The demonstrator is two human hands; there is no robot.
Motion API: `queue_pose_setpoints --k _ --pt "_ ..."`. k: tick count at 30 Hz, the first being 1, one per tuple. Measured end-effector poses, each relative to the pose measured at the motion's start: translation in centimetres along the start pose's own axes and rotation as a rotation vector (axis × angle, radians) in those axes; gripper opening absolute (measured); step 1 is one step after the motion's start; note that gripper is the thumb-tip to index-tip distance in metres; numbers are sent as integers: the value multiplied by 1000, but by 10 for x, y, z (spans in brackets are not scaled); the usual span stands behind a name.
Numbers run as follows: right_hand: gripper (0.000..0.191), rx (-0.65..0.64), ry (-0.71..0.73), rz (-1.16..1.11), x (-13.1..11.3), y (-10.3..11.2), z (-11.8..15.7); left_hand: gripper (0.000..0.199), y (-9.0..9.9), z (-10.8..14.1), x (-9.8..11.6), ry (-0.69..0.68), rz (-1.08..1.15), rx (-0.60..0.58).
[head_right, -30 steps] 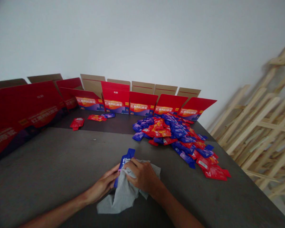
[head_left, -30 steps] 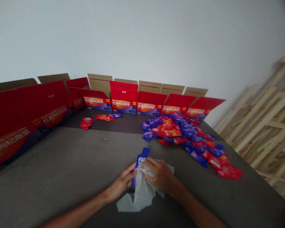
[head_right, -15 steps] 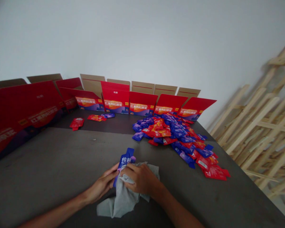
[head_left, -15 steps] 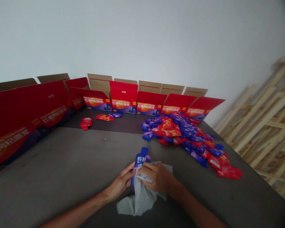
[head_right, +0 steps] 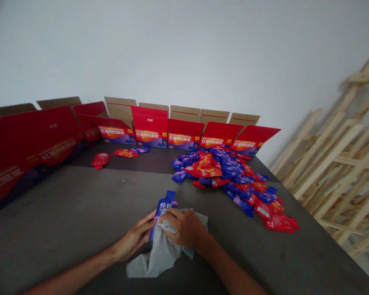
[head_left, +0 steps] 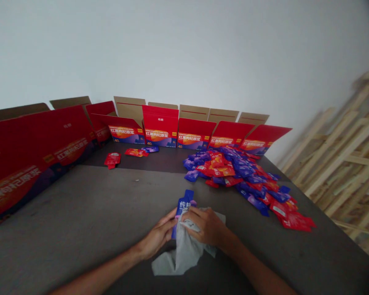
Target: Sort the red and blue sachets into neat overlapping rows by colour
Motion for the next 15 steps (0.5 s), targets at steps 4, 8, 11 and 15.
queue_pose_setpoints --k 4,8,11,15 --pt "25 -108 96 -4 -11 -4 2 56 -1 -13 15 -57 -27 102" --pt "29 -204 103 -13 -17 -10 3 41 -22 -57 47 -129 -171 180" --pt "28 -235 85 -19 -18 -13 3 32 -48 -117 71 -125 -294 170" --pt "29 -237 73 -14 -18 -16 3 28 -84 -213 90 -179 -366 164"
Point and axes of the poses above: each hand's wrist, its own z-axis away from the middle knuckle, its own y-axis out of the back of the hand, x = y × z, the point moved 1 cm from there along -z, towards the middle knuckle, and after that the axes turned 8 degrees about z, right-handed, at the moved point
